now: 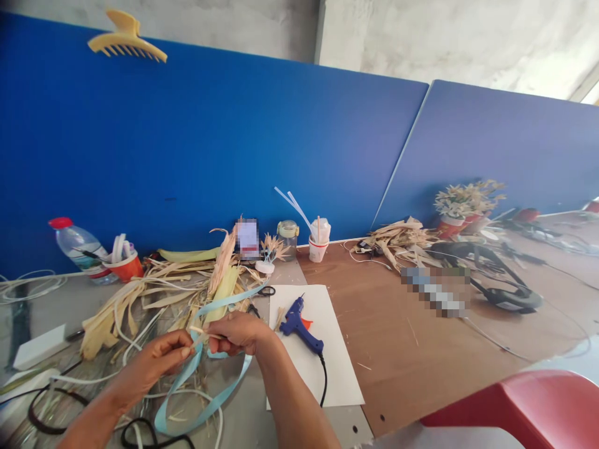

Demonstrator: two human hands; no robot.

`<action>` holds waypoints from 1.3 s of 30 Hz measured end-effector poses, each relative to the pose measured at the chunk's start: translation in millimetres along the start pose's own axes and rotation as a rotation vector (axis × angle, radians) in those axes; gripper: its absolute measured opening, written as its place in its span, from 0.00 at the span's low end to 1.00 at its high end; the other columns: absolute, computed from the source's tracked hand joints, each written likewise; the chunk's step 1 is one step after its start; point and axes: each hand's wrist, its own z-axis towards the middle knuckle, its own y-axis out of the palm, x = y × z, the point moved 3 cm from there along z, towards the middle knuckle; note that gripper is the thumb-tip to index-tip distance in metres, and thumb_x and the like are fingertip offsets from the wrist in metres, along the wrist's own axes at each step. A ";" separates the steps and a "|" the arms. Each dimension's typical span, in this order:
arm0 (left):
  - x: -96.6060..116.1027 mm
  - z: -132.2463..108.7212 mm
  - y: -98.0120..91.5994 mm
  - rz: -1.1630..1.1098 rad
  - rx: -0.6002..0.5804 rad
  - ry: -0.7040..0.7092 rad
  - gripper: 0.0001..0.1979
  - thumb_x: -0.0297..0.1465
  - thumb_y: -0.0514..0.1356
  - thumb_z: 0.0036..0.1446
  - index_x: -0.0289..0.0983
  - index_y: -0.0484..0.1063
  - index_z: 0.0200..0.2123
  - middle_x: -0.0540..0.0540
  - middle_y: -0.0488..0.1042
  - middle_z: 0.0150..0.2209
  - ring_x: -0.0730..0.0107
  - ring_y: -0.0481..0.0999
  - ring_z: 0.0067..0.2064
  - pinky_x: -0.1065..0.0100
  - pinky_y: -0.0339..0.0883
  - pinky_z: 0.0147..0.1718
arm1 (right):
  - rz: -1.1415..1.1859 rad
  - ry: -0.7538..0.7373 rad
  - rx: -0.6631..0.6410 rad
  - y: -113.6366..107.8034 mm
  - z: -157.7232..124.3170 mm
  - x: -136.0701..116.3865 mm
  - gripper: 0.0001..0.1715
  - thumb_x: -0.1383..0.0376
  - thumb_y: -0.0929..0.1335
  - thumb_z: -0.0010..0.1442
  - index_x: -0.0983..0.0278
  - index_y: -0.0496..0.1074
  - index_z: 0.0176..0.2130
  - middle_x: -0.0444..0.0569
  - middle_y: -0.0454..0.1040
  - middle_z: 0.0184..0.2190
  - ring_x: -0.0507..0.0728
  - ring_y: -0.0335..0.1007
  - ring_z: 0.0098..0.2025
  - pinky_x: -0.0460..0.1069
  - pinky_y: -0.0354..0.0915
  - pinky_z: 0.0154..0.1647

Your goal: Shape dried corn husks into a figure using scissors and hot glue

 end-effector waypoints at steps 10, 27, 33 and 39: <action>-11.1 -12.0 -20.5 0.039 0.056 0.015 0.14 0.41 0.61 0.48 0.36 0.67 0.22 0.55 0.54 0.19 0.76 0.49 0.22 0.72 0.44 0.21 | 0.340 -0.094 0.067 -20.1 -1.5 2.3 0.27 0.54 0.58 0.61 0.67 0.65 0.20 0.36 0.54 0.09 0.43 0.36 0.11 0.41 0.41 0.13; -3.9 2.8 -2.0 0.026 0.097 0.006 0.15 0.42 0.60 0.49 0.35 0.67 0.24 0.56 0.52 0.19 0.78 0.48 0.20 0.73 0.43 0.19 | -0.186 -0.053 0.172 10.0 -0.9 -1.4 0.25 0.56 0.60 0.60 0.66 0.69 0.19 0.38 0.57 0.11 0.45 0.48 0.12 0.43 0.49 0.15; 6.3 -5.1 0.4 0.180 0.070 0.131 0.13 0.39 0.56 0.54 0.35 0.70 0.27 0.50 0.65 0.23 0.75 0.58 0.24 0.73 0.53 0.23 | -0.115 0.081 0.016 12.1 -1.1 -0.7 0.25 0.59 0.59 0.60 0.67 0.68 0.18 0.37 0.56 0.08 0.45 0.48 0.09 0.42 0.48 0.12; 11.5 -18.0 -4.5 0.214 0.108 0.208 0.10 0.37 0.58 0.51 0.37 0.72 0.26 0.48 0.68 0.25 0.69 0.65 0.29 0.71 0.60 0.27 | 0.099 0.137 -0.156 15.0 0.0 3.6 0.25 0.59 0.60 0.60 0.68 0.66 0.17 0.38 0.54 0.06 0.45 0.46 0.08 0.40 0.44 0.09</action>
